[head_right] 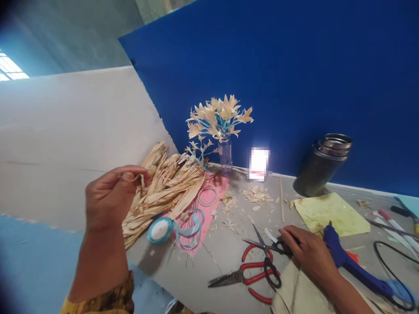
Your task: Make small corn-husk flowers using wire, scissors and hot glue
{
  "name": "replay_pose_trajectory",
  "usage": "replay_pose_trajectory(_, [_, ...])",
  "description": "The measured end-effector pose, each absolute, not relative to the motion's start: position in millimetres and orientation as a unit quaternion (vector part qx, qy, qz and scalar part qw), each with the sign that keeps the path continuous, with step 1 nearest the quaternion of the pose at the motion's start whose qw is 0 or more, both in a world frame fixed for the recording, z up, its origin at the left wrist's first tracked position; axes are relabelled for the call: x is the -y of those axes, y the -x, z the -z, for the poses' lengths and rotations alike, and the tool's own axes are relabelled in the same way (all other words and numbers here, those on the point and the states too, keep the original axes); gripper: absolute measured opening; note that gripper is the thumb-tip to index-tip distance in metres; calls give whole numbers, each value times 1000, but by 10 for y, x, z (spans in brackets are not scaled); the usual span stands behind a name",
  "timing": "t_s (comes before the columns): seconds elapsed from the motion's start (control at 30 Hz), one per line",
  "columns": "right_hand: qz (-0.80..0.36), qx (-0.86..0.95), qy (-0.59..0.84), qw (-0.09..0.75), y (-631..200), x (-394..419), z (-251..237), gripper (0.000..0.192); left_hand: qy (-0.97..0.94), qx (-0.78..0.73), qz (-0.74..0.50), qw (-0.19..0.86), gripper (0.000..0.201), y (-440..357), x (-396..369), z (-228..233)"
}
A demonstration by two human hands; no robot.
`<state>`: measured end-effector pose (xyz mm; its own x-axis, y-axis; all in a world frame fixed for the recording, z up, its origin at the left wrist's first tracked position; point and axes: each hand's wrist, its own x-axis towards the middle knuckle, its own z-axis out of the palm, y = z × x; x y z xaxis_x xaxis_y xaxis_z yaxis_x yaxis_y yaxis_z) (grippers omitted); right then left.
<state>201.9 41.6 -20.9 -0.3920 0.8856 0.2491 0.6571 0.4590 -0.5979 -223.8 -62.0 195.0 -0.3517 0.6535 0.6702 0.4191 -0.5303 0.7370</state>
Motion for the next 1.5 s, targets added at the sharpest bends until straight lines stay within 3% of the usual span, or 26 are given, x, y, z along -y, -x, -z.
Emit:
replay_pose_trajectory(0.1, [-217,782,497,307,-1970,-370,98,34,-509,-445,-734,62,20,1976,680,-1871])
replay_pose_trajectory(0.27, [-258,750,476,381,-1727,-82,-477,29,-398,-441,-674,439,36,1353,608,-1324])
replay_pose_trajectory(0.4, [-393,751,421,323,-1395,124,-875,27,-321,-406,-610,600,38,920,495,-1000])
replay_pose_trajectory(0.5, [-548,690,401,251,-1215,158,-876,29,-333,-393,-567,643,38,725,445,-958])
replay_pose_trajectory(0.6, [-621,631,401,236,-1173,146,-757,36,-323,-397,-556,655,34,656,402,-966])
replay_pose_trajectory(0.7, [-640,603,410,241,-1232,140,-685,40,-329,-443,-550,627,36,749,355,-938])
replay_pose_trajectory(0.8, [-631,583,425,285,-1322,127,-679,41,-381,-548,-540,512,36,1037,330,-870])
replay_pose_trajectory(0.87, [-632,565,430,311,-1367,110,-680,43,-452,-623,-530,355,13,1292,345,-814])
replay_pose_trajectory(0.97, [-646,540,431,325,-1383,88,-656,46,-542,-664,-505,104,10,1593,425,-753])
replay_pose_trajectory(1.1, [-682,508,416,321,-1323,76,-606,47,-566,-685,-449,88,15,1567,511,-810])
replay_pose_trajectory(1.2, [-719,484,384,320,-1261,62,-596,40,-570,-629,-478,225,29,1264,444,-890])
replay_pose_trajectory(1.33, [-749,459,373,299,-1174,43,-588,28,-429,-506,-460,590,32,759,314,-844])
replay_pose_trajectory(1.5, [-732,481,402,270,-1200,4,-528,24,-366,-475,-486,637,29,460,255,-684])
